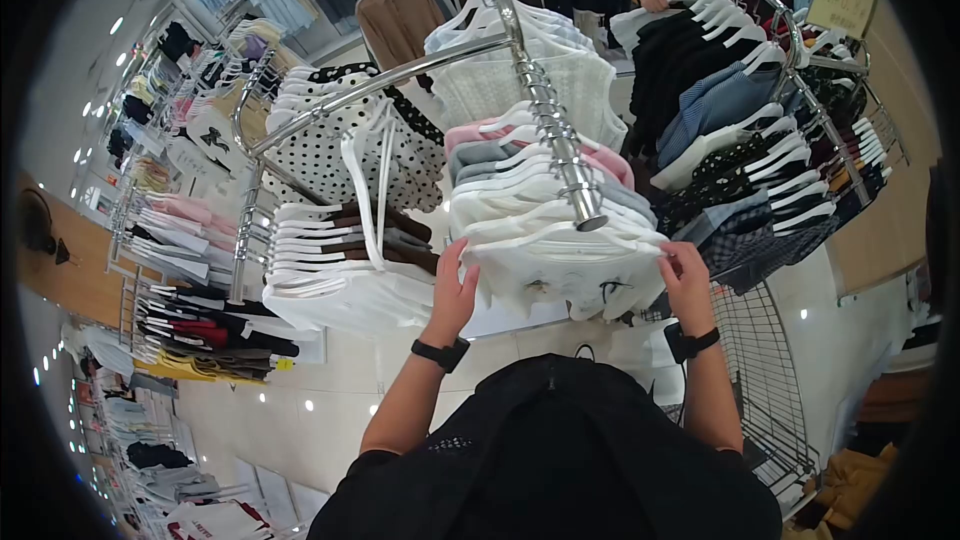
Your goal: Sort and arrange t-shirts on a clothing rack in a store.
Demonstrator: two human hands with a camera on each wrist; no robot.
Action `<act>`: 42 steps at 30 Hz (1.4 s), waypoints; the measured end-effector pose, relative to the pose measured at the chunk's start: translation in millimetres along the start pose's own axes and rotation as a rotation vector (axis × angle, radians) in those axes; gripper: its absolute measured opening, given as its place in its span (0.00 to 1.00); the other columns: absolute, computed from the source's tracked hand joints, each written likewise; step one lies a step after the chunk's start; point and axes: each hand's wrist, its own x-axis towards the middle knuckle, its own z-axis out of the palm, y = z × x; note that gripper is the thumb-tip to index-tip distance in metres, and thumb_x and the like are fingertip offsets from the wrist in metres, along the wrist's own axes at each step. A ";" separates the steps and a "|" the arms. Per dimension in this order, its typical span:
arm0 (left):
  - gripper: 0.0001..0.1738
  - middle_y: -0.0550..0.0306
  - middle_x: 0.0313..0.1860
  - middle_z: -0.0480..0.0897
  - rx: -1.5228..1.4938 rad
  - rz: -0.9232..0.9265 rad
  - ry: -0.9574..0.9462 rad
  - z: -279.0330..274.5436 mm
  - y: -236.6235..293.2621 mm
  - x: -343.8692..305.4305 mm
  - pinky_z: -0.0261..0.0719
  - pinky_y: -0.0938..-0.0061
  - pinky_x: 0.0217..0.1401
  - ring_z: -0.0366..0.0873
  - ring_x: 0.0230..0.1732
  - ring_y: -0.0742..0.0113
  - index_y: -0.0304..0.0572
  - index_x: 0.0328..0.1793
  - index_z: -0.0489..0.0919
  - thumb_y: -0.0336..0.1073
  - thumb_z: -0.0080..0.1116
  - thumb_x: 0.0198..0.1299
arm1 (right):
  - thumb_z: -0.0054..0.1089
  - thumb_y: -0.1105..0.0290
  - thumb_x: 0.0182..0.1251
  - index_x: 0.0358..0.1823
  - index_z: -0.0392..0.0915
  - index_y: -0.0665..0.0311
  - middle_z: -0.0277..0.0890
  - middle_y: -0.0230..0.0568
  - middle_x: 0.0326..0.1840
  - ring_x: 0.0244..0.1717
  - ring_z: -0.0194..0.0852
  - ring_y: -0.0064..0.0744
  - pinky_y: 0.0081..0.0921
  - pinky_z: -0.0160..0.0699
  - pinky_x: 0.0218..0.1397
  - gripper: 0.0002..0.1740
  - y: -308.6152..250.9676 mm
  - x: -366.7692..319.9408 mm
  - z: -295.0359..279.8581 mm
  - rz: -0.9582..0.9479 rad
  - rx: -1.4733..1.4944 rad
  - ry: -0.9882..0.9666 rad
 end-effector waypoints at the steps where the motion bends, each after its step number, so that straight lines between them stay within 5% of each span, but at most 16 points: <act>1: 0.18 0.46 0.55 0.80 0.092 0.124 -0.050 3.6 13.6 7.5 0.73 0.64 0.61 0.77 0.57 0.51 0.39 0.65 0.77 0.34 0.54 0.71 | 0.63 0.80 0.65 0.53 0.80 0.68 0.77 0.41 0.45 0.35 0.77 0.32 0.24 0.77 0.40 0.15 1.6 2.0 -2.8 0.000 0.000 -0.001; 3: 0.18 0.45 0.55 0.80 0.188 0.247 -0.102 11.4 19.7 10.2 0.72 0.62 0.62 0.76 0.57 0.49 0.39 0.65 0.76 0.34 0.53 0.72 | 0.64 0.80 0.64 0.50 0.81 0.68 0.77 0.41 0.43 0.35 0.76 0.32 0.24 0.76 0.40 0.13 4.5 5.2 -6.7 -0.019 -0.009 -0.037; 6: 0.18 0.44 0.54 0.81 0.155 0.096 -0.185 19.3 18.3 -1.5 0.72 0.63 0.62 0.76 0.57 0.48 0.39 0.65 0.78 0.34 0.53 0.72 | 0.64 0.78 0.66 0.50 0.82 0.67 0.78 0.42 0.43 0.35 0.77 0.33 0.25 0.76 0.40 0.12 12.6 13.4 -11.6 -0.024 0.009 -0.054; 12: 0.11 0.47 0.42 0.84 0.109 0.072 0.035 22.1 42.9 -34.2 0.78 0.70 0.48 0.81 0.42 0.56 0.34 0.52 0.84 0.26 0.58 0.67 | 0.64 0.76 0.67 0.51 0.84 0.68 0.81 0.45 0.41 0.39 0.81 0.40 0.28 0.77 0.43 0.12 41.2 21.7 -19.6 -0.153 0.063 -0.137; 24: 0.09 0.49 0.41 0.85 0.145 0.072 0.105 12.5 95.1 -34.6 0.78 0.72 0.46 0.81 0.40 0.61 0.34 0.51 0.85 0.28 0.59 0.68 | 0.64 0.78 0.66 0.44 0.84 0.72 0.83 0.45 0.39 0.40 0.82 0.35 0.23 0.77 0.46 0.08 36.0 36.2 -18.2 -0.062 0.221 0.020; 27: 0.10 0.48 0.39 0.85 0.091 -0.007 0.070 11.5 102.3 -35.4 0.78 0.72 0.44 0.82 0.39 0.58 0.36 0.50 0.86 0.30 0.62 0.66 | 0.64 0.78 0.66 0.42 0.84 0.73 0.83 0.45 0.39 0.39 0.82 0.35 0.24 0.77 0.46 0.06 48.9 33.0 -21.6 -0.028 0.244 -0.032; 31: 0.12 0.51 0.36 0.86 0.329 -0.073 -0.348 28.0 108.9 -51.8 0.79 0.68 0.38 0.82 0.33 0.54 0.43 0.44 0.88 0.40 0.72 0.58 | 0.58 0.73 0.70 0.40 0.81 0.71 0.80 0.45 0.34 0.34 0.79 0.37 0.28 0.75 0.40 0.07 51.3 5.5 -1.8 0.091 0.241 -0.258; 35: 0.13 0.51 0.33 0.86 0.364 0.032 -0.315 23.2 117.0 -60.1 0.79 0.67 0.34 0.83 0.31 0.54 0.43 0.42 0.88 0.41 0.74 0.56 | 0.56 0.73 0.70 0.36 0.77 0.70 0.75 0.46 0.33 0.34 0.75 0.43 0.34 0.73 0.40 0.07 85.8 -16.8 13.9 0.033 0.149 -0.090; 37: 0.12 0.52 0.33 0.86 0.323 -0.009 -0.232 13.7 113.9 -59.7 0.79 0.68 0.34 0.83 0.32 0.55 0.43 0.41 0.89 0.41 0.74 0.56 | 0.57 0.73 0.70 0.38 0.77 0.70 0.76 0.47 0.35 0.37 0.76 0.44 0.36 0.73 0.42 0.06 103.6 -23.5 3.7 0.214 0.199 -0.089; 39: 0.12 0.55 0.30 0.85 0.260 0.004 -0.206 5.7 113.4 -59.9 0.78 0.68 0.32 0.82 0.30 0.57 0.44 0.42 0.89 0.41 0.74 0.55 | 0.62 0.72 0.67 0.45 0.78 0.69 0.78 0.46 0.40 0.43 0.78 0.44 0.34 0.75 0.48 0.09 90.5 -23.3 -11.3 0.125 0.124 -0.235; 41: 0.11 0.55 0.28 0.84 0.297 0.053 -0.315 3.1 125.8 -62.5 0.77 0.68 0.32 0.81 0.29 0.58 0.45 0.41 0.88 0.40 0.73 0.56 | 0.68 0.71 0.63 0.53 0.78 0.68 0.80 0.45 0.46 0.48 0.79 0.41 0.28 0.75 0.55 0.18 54.1 -24.9 -14.2 -0.190 0.102 -0.358; 42: 0.10 0.56 0.27 0.82 0.330 0.106 -0.428 3.0 131.5 -64.4 0.76 0.68 0.31 0.80 0.29 0.59 0.45 0.41 0.88 0.40 0.73 0.57 | 0.70 0.71 0.61 0.57 0.77 0.67 0.81 0.40 0.49 0.50 0.79 0.34 0.24 0.74 0.59 0.23 43.9 -29.2 -8.6 -0.063 0.228 -0.445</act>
